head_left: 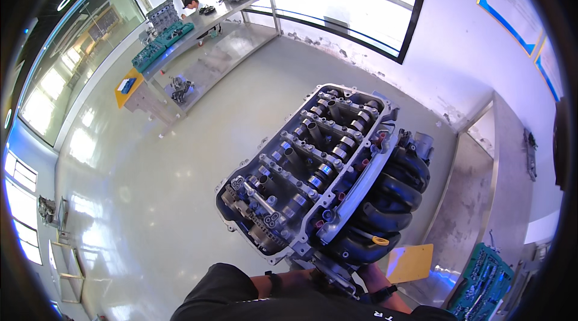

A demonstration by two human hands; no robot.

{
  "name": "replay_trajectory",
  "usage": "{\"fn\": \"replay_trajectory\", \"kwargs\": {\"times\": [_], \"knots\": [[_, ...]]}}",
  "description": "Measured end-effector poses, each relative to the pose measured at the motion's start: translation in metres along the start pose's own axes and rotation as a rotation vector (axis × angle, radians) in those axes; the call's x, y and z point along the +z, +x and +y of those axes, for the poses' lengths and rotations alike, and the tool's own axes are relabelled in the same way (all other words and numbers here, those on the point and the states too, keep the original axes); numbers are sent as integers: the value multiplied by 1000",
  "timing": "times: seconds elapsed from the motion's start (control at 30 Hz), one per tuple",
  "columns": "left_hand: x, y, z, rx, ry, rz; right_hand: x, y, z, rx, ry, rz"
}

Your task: Installing an alternator onto a car engine.

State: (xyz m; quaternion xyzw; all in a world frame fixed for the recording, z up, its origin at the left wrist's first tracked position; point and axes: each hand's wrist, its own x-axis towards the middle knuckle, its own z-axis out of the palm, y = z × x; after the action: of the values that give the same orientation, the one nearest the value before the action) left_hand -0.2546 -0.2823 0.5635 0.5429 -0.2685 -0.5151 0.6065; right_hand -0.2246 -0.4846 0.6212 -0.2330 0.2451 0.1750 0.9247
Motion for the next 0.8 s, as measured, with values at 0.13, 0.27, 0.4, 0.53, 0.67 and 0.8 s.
{"fn": "replay_trajectory", "kwargs": {"times": [0.13,0.27,0.4,0.53,0.67,0.8], "knots": [[-2,-2,-3,-3,-11,14,1,0,1,-1,-30,4],[0,-5,-9,32,2,31,-1,-3,1,-14,-68,7],[13,-10,-20,73,21,31,-14,-21,12,-32,-82,28],[28,-16,-28,198,65,67,-22,-38,14,-55,-148,45],[38,-19,-41,109,-249,85,-23,-40,8,-64,-295,60],[37,-4,-14,56,-117,340,-29,-50,3,-121,-517,111]]}}
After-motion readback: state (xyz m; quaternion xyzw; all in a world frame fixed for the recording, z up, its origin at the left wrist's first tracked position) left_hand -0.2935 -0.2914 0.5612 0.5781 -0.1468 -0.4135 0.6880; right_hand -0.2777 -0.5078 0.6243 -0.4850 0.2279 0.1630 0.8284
